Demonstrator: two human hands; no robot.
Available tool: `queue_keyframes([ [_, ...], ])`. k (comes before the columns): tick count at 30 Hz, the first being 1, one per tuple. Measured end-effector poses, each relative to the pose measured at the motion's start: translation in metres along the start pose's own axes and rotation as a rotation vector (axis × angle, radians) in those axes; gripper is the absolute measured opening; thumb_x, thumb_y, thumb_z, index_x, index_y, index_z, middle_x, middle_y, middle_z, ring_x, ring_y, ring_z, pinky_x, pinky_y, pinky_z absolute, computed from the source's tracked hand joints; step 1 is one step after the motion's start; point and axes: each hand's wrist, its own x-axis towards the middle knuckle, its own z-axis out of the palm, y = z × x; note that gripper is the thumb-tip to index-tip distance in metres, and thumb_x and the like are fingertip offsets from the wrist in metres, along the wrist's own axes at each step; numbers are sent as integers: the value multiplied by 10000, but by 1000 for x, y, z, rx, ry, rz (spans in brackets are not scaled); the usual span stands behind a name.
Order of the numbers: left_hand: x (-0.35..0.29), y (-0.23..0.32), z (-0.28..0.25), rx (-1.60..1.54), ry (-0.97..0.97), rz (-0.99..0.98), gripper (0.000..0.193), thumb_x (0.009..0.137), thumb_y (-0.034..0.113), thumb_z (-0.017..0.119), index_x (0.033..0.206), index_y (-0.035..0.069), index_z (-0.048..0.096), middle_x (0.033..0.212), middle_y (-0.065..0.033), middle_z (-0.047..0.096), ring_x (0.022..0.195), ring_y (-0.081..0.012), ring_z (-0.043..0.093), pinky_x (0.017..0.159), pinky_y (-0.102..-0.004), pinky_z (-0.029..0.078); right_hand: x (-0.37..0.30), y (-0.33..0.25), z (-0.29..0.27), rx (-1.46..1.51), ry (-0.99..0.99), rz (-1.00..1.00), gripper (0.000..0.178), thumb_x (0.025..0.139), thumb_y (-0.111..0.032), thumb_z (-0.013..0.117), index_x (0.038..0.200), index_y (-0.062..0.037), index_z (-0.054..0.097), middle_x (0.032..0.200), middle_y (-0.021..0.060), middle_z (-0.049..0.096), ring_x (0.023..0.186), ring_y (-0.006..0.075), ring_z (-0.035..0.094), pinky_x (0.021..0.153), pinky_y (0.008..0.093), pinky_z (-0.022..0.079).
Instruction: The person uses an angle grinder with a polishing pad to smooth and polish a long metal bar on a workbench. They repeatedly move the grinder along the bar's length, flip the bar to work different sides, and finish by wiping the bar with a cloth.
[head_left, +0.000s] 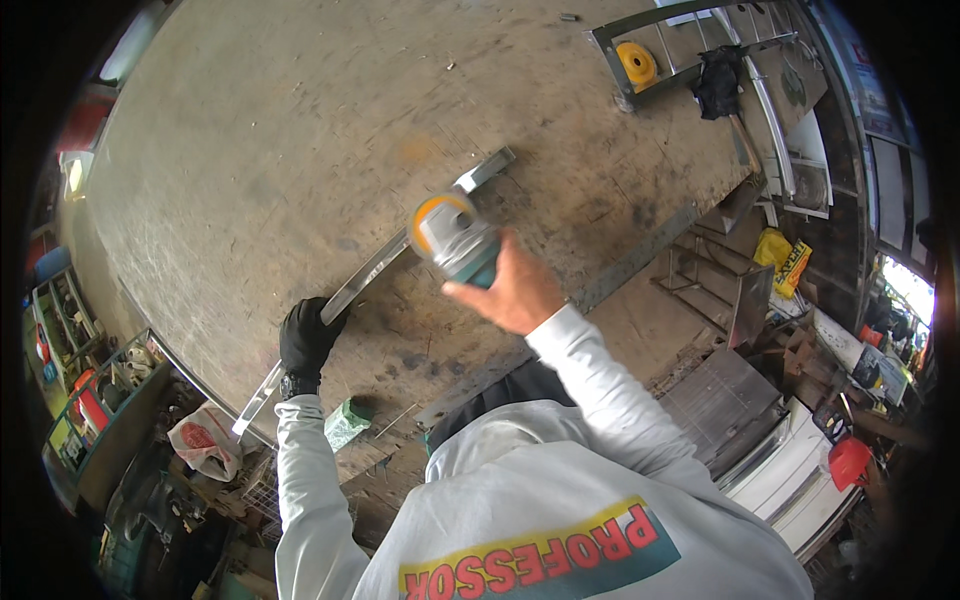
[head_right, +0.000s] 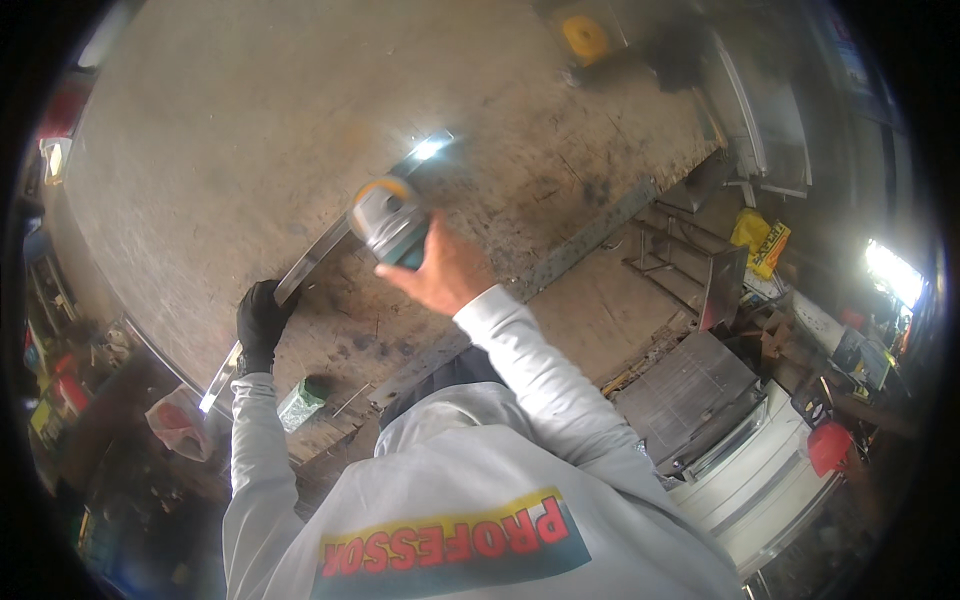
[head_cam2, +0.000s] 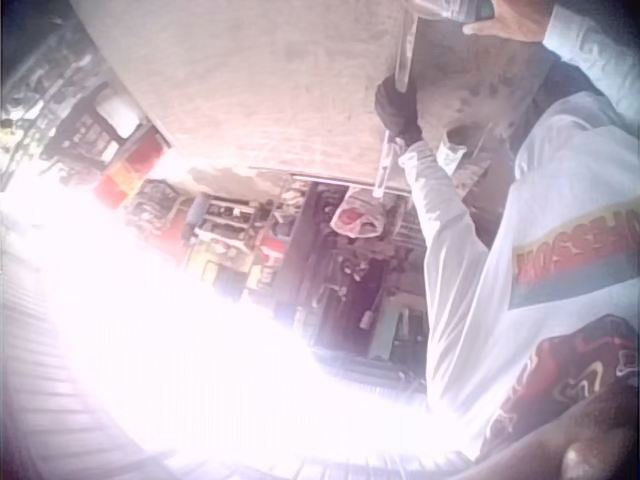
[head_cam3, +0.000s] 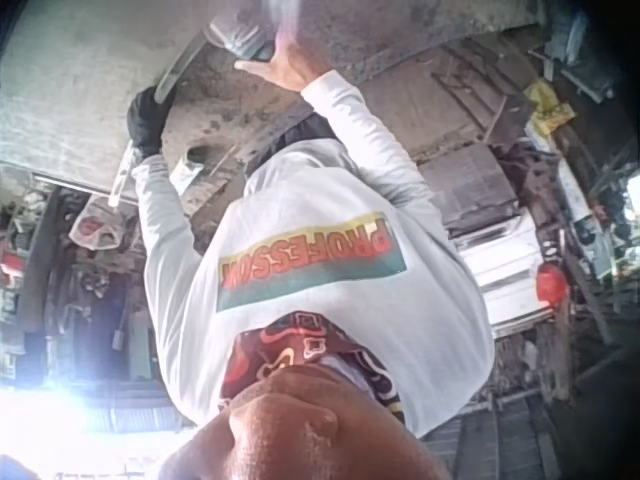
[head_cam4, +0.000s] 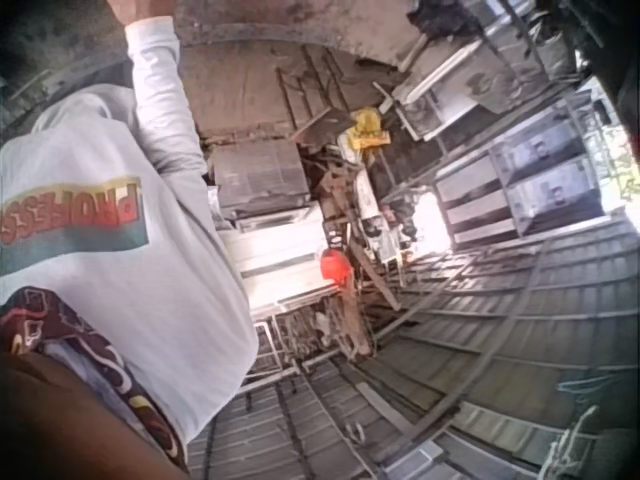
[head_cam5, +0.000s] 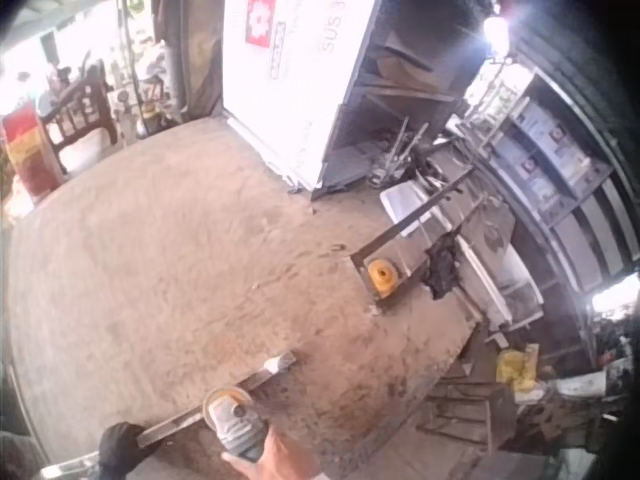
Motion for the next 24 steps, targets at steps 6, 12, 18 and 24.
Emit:
queue_keyframes([
  [6,3,0,-1,23,6,25,379,828,358,921,1040,105,735,930,-132,748,857,-385,731,757,-496,578,29,26,-60,-97,268,99,955,819,-619,863,1345,98,516,1083,305,756,920,415,784,830,487,631],
  [12,7,13,-8,-66,-78,-103,356,841,376,910,989,93,755,937,-135,765,873,-380,742,781,-493,584,6,-10,31,-203,-25,-58,1013,817,-617,875,1372,126,469,976,289,753,879,439,786,795,492,641],
  [18,-1,-4,-7,-100,-2,-57,356,849,391,902,1006,95,781,956,-138,778,890,-379,754,802,-479,595,5,2,21,-217,44,-16,1140,815,-655,852,1491,149,410,1124,331,745,1036,449,774,890,490,630],
  [24,9,8,-22,-99,3,9,412,883,462,848,1070,101,782,992,-145,771,952,-394,744,842,-494,585,-47,66,-105,115,185,-41,897,736,-416,966,1423,22,591,1336,205,707,1231,294,688,1087,421,531],
])
